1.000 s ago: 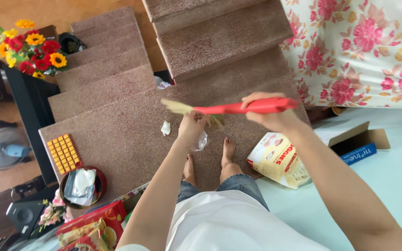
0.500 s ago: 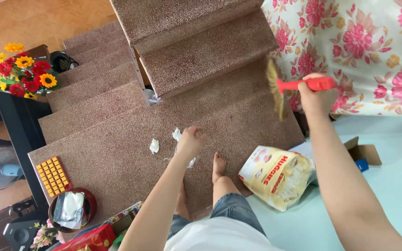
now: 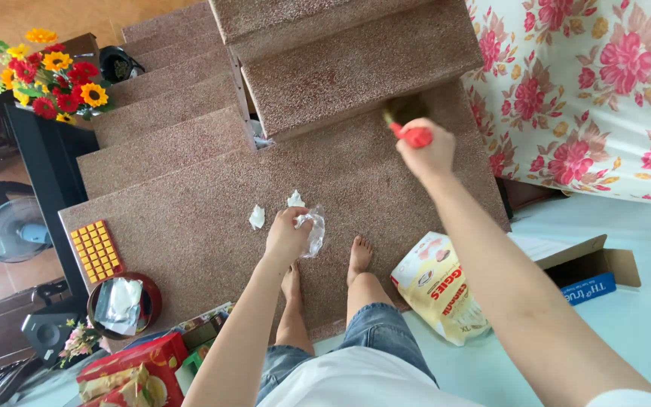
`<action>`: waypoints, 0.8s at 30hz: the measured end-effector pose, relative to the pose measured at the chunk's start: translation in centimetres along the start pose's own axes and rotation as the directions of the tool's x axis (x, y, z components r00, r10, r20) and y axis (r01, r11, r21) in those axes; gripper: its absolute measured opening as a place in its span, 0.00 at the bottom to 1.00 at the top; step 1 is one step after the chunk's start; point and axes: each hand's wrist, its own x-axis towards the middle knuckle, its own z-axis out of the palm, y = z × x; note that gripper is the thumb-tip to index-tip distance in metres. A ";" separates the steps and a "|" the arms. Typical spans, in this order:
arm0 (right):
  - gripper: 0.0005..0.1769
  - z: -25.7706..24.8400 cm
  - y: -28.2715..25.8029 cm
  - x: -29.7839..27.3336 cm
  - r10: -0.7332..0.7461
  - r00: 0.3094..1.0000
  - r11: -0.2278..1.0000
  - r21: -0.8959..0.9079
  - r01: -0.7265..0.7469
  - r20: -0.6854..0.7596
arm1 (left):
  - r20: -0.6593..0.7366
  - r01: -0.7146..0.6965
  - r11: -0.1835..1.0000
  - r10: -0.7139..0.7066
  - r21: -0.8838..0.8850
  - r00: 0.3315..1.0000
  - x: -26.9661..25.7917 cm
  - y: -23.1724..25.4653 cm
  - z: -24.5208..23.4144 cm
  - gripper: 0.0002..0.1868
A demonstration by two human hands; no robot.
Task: Sweeping debris off carpeted indoor stairs with a hand broom.
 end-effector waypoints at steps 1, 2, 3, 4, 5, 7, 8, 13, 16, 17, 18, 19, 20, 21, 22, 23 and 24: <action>0.09 0.8 -2.0 -1.9 0.000 1.000 1.000 -0.002 0.000 0.002 | 0.000 0.001 1.000 -0.001 -0.002 1.000 -0.1 -0.6 -0.3 0.21; 0.11 1.6 -3.9 -3.9 -0.026 0.999 0.995 0.092 0.023 0.033 | 0.000 0.007 1.000 -0.007 0.003 1.000 -0.4 -1.1 -0.4 0.21; 0.12 2.3 -5.9 -5.9 -0.054 0.997 0.982 0.186 0.042 0.061 | 0.000 0.012 1.000 -0.012 0.007 1.000 -0.7 -1.7 -0.4 0.20; 0.12 3.2 -7.4 -7.3 -0.055 0.997 0.982 0.186 0.043 0.061 | -0.001 0.012 1.000 -0.012 0.007 1.000 -1.0 -1.9 -1.2 0.20; 0.13 4.1 -8.9 -8.8 -0.054 0.989 0.986 0.164 0.031 0.141 | -0.005 0.017 1.000 -0.017 0.017 1.000 -1.3 -2.0 -2.0 0.21; 0.14 5.8 -11.0 -11.8 -0.047 0.975 0.991 0.134 0.018 0.218 | -0.002 0.020 1.000 -0.020 0.023 1.000 -2.0 -3.0 -3.0 0.21; 0.13 6.6 -11.7 -13.1 -0.088 0.964 0.986 0.163 0.047 0.251 | 0.001 0.016 1.000 -0.016 0.020 1.000 -2.2 -3.7 -3.2 0.21; 0.12 5.9 -15.2 -16.7 -0.203 0.926 0.955 0.271 0.117 0.317 | 0.000 -0.060 0.998 0.060 -0.003 0.998 -2.3 -5.8 -5.0 0.21; 0.11 2.7 -16.2 -17.5 -0.264 0.910 0.945 0.273 0.178 0.319 | 0.031 -0.080 0.996 0.081 -0.033 0.996 -1.6 -5.4 -5.7 0.22; 0.12 1.0 -16.2 -17.6 -0.275 0.916 0.941 0.277 0.194 0.292 | 0.030 -0.111 0.993 0.112 -0.040 0.993 -0.9 -5.4 -5.4 0.21; 0.12 -0.7 -16.1 -17.9 -0.282 0.922 0.938 0.280 0.206 0.265 | 0.034 -0.140 0.989 0.141 -0.047 0.989 -0.3 -5.4 -5.0 0.20; 0.12 -2.8 -15.5 -17.9 -0.266 0.932 0.943 0.270 0.197 0.248 | 0.054 -0.156 0.987 0.158 -0.043 0.986 0.1 -4.8 -4.6 0.20; 0.12 -4.9 -14.9 -18.0 -0.237 0.952 0.952 0.240 0.188 0.193 | 0.071 -0.191 0.979 0.196 -0.072 0.978 0.4 -4.3 -4.2 0.19; 0.12 -7.0 -14.2 -18.2 -0.209 0.968 0.961 0.210 0.178 0.137 | 0.088 -0.225 0.969 0.234 -0.103 0.968 0.8 -3.7 -3.8 0.19; 0.12 -8.6 -13.8 -18.7 -0.190 0.974 0.965 0.203 0.164 0.120 | 0.110 -0.236 0.967 0.246 -0.097 0.963 0.3 -2.8 -3.5 0.19; 0.11 -10.2 -13.4 -19.3 -0.191 0.981 0.962 0.203 0.180 0.033 | 0.165 -0.213 0.970 0.230 -0.117 0.959 -0.1 -2.0 -3.2 0.19; 0.10 -11.8 -13.0 -19.6 -0.196 0.979 0.958 0.204 0.202 -0.051 | 0.215 -0.186 0.973 0.212 -0.133 0.953 -0.5 -1.1 -3.1 0.19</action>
